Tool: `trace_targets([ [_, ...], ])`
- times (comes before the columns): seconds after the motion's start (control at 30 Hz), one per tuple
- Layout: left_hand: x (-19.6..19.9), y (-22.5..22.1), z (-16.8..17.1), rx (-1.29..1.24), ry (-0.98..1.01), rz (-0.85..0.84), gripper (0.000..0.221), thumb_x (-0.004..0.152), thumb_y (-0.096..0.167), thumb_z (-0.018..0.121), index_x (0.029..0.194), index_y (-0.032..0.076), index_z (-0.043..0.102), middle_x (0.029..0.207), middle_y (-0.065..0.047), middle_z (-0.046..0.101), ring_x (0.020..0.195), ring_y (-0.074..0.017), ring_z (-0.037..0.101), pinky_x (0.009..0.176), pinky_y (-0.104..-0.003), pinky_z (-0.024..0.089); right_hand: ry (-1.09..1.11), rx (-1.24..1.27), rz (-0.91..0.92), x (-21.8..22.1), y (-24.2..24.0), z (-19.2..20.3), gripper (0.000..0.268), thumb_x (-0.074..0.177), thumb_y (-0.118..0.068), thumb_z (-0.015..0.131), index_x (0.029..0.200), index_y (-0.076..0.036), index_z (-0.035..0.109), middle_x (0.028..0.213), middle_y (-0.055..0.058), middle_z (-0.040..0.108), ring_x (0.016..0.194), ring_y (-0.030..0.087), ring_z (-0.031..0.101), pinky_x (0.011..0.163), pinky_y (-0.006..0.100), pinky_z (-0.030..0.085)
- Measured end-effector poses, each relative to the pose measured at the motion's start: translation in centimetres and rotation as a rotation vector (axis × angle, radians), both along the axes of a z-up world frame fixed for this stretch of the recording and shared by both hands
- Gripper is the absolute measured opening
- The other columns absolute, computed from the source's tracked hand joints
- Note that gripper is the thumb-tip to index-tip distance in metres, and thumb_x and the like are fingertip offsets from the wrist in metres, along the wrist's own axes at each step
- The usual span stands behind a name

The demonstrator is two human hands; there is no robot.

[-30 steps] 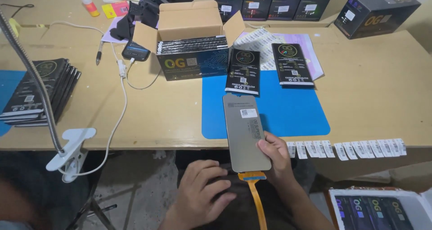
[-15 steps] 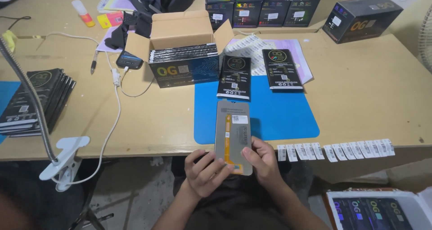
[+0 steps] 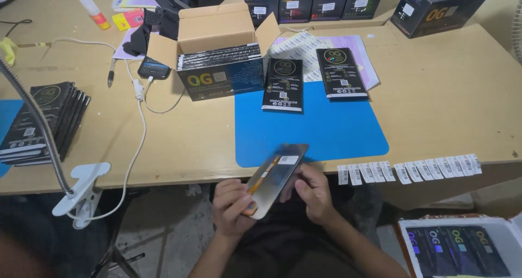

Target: The person removes replacement mobile screens from boxes, peels off the protective plastic films from both sides, and places them on the table.

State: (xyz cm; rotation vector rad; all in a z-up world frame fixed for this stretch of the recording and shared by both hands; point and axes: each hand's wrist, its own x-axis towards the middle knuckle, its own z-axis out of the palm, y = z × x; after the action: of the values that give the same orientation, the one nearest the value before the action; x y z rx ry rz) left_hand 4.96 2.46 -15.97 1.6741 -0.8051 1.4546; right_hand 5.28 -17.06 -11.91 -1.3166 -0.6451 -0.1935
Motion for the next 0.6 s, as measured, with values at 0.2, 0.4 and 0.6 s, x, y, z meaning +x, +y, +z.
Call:
trace_targets([
  [0.2,-2.5,-1.6,4.0,-0.684,0.210,-0.266,0.015,0.108,0.015,0.057,0.113,0.001,0.060,0.100,-0.021,0.073,0.089,-0.0341,0.077,0.073,-0.040,0.069,0.015,-0.010,-0.095,0.1,0.0,1.1,0.053,0.106,-0.013,0.050,0.149,0.010,0.028,0.132,0.023,0.060,0.057,0.018,0.064,0.057,0.027,0.055],
  [0.4,-2.7,-0.7,5.6,-0.861,0.786,-0.372,0.021,0.104,0.025,0.058,0.094,0.007,0.058,0.076,0.001,0.052,0.060,-0.0163,0.067,0.056,-0.034,0.069,-0.044,0.036,-0.320,0.3,-1.5,-0.8,0.021,0.103,-0.007,0.060,0.122,0.000,0.062,0.112,0.014,0.065,0.050,0.018,0.063,0.046,0.027,0.054],
  [0.6,-1.8,1.1,4.0,-0.840,0.982,-0.999,0.041,0.098,0.011,0.067,0.134,-0.006,0.056,0.121,-0.019,0.072,0.103,-0.0259,0.073,0.081,-0.046,0.069,0.213,0.242,-0.292,1.3,-4.2,0.7,0.012,0.097,-0.019,0.071,0.103,-0.008,0.069,0.050,0.005,0.056,0.037,0.015,0.052,0.039,0.027,0.045],
])
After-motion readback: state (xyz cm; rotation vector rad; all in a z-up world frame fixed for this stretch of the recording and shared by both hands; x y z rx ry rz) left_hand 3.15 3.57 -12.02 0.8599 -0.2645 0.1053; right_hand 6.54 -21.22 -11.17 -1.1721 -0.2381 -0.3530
